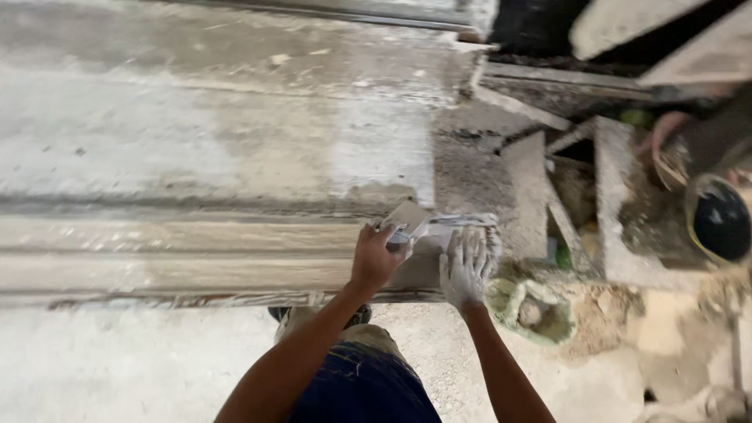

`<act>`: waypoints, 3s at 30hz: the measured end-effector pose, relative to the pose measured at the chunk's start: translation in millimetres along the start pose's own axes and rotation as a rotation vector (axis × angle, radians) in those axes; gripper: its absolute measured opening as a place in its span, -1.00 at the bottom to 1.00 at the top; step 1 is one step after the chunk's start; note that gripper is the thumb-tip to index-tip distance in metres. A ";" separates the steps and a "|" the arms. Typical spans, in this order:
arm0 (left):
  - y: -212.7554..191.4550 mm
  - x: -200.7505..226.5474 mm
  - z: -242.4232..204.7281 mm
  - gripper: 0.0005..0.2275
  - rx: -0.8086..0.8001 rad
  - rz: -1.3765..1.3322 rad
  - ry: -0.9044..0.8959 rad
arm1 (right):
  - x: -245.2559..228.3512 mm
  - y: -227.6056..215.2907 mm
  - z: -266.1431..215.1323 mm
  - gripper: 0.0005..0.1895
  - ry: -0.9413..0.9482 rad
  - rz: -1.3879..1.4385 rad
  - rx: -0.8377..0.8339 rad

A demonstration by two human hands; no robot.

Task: The person repeatedly scoops a white paste from a bucket and spreads it along the grooves of a long decorative molding piece. They use a small trowel to smooth the paste into the grooves and occasionally wipe the surface with a cloth. The person works along the length of the molding, refilling the trowel as needed.

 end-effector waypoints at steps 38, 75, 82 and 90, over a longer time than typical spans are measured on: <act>-829.0 -546.6 36.3 -0.65 0.482 0.747 -0.227 | -989.5 178.3 -105.5 -0.31 -0.772 0.156 -0.313; -1838.4 -1179.1 254.9 -0.58 0.385 0.988 -0.160 | -1829.3 347.6 -238.8 -0.53 -0.484 0.396 -0.128; -1800.1 -1252.3 263.4 -0.73 0.102 0.780 -0.276 | -1820.0 339.5 -254.5 -0.59 -0.173 0.522 -0.243; -1819.6 -1298.4 260.0 -0.67 0.350 -0.183 -1.073 | -1794.6 346.8 -266.8 -0.59 0.174 0.808 -0.193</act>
Point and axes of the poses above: each hand's wrist, its own z-axis towards the middle knuckle, its own y-axis out of the palm, x = y × z, the point moved 6 cm from there along z, towards the middle knuckle, and after that the axes turned 15 degrees about x, right-handed, at the moved point
